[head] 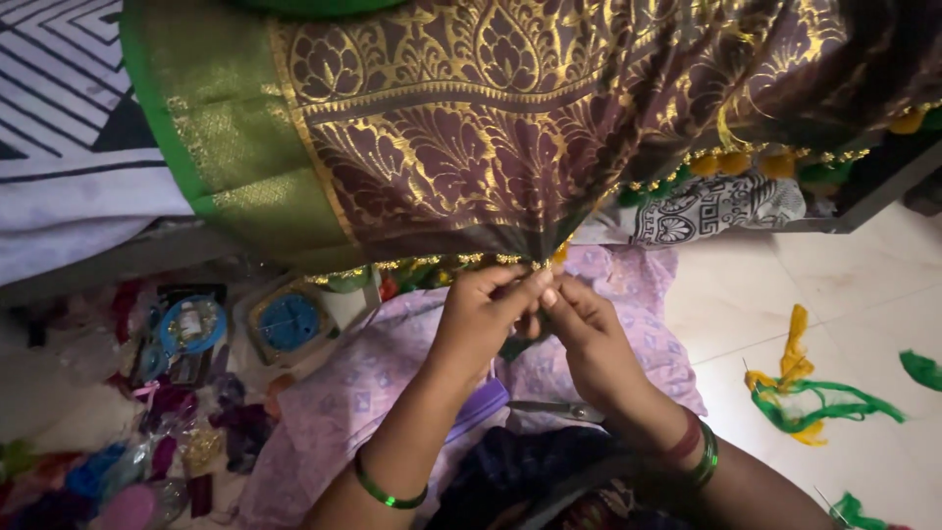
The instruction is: Decorating the edge of a saree with tassels and green thread.
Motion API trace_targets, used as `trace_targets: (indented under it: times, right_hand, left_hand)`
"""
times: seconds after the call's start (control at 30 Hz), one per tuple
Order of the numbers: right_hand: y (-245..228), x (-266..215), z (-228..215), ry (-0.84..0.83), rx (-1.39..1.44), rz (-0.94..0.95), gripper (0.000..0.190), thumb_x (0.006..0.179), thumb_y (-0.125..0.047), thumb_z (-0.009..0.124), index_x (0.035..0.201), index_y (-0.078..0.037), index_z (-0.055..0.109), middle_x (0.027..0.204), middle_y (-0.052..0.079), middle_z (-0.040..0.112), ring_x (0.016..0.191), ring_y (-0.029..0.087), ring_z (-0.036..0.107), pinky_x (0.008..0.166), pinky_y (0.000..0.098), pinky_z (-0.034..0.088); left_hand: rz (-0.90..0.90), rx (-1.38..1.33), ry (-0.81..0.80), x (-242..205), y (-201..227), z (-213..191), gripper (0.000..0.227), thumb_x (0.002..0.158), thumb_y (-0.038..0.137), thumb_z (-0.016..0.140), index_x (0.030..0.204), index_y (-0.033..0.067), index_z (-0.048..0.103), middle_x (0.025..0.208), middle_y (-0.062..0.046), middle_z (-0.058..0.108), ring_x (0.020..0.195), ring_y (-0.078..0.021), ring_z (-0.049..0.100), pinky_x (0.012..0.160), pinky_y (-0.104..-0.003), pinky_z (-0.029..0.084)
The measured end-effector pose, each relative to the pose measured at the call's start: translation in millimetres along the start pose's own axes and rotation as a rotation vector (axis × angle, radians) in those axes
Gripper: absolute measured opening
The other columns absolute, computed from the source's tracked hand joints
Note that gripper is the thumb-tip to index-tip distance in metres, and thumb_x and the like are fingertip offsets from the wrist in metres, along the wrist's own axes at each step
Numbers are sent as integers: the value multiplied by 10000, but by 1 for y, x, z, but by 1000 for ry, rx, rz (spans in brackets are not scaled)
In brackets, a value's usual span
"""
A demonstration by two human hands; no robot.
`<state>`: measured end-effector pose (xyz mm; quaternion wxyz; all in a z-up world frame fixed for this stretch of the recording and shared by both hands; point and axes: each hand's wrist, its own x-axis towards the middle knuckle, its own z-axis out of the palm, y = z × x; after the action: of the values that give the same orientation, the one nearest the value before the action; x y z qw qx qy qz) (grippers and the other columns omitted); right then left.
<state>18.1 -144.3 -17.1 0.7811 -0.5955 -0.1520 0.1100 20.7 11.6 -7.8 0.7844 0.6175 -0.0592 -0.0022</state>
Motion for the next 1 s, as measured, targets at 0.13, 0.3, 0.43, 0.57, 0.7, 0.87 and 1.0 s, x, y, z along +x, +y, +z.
trace_targets:
  times: [0.13,0.3,0.43,0.57,0.7,0.87,1.0]
  right_hand:
    - [2,-2,-10,-57,-30,18,222,1077,-165,520,1012,0,654,870,32,637,825,126,583,789,289,483]
    - [5,-3,-21,-36,-176,2,220,1080,-155,530,996,10,649,875,31,647,828,125,606,793,295,505]
    - [11,-6,-27,60,-538,-92,150,1044,-125,574,1056,1,655,894,44,666,830,137,630,785,307,526]
    - [4,-16,-7,179,-1002,-491,184,936,-67,677,1100,8,637,952,146,626,895,269,606,818,387,508]
    - [73,-29,-17,-301,-1191,-779,287,850,-128,766,1105,-64,649,1035,102,655,989,316,609,852,450,496]
    - [100,-21,26,-789,-1115,-654,451,802,-82,632,1250,-32,624,1230,191,663,1162,363,624,913,405,533]
    - [98,-20,25,-961,-1091,-543,484,766,-82,615,1238,25,609,1130,204,665,1041,379,656,908,457,531]
  left_hand:
    - [-115,-299,-48,-2,3,2,180,959,125,713,989,-49,748,718,-19,634,589,-117,596,538,-262,483]
    - [-92,-283,-73,-5,12,3,183,972,122,713,937,-56,735,764,-54,687,637,-131,638,577,-272,504]
    - [26,-184,-65,-7,11,-1,176,992,108,717,1046,-54,759,905,-58,750,792,-89,663,720,-247,527]
    - [88,-52,-13,-6,29,-9,206,989,120,706,1118,-27,768,958,-33,779,853,-58,679,770,-228,549]
    - [73,124,31,3,23,-16,211,974,132,712,1103,-18,785,948,-40,788,839,-59,658,752,-236,527]
    - [87,68,-27,14,12,-15,225,983,145,703,1090,-36,781,996,-73,784,917,-94,703,843,-244,544]
    - [-33,-71,-48,17,19,-19,253,975,154,685,1071,-66,767,985,-137,791,926,-173,754,880,-290,582]
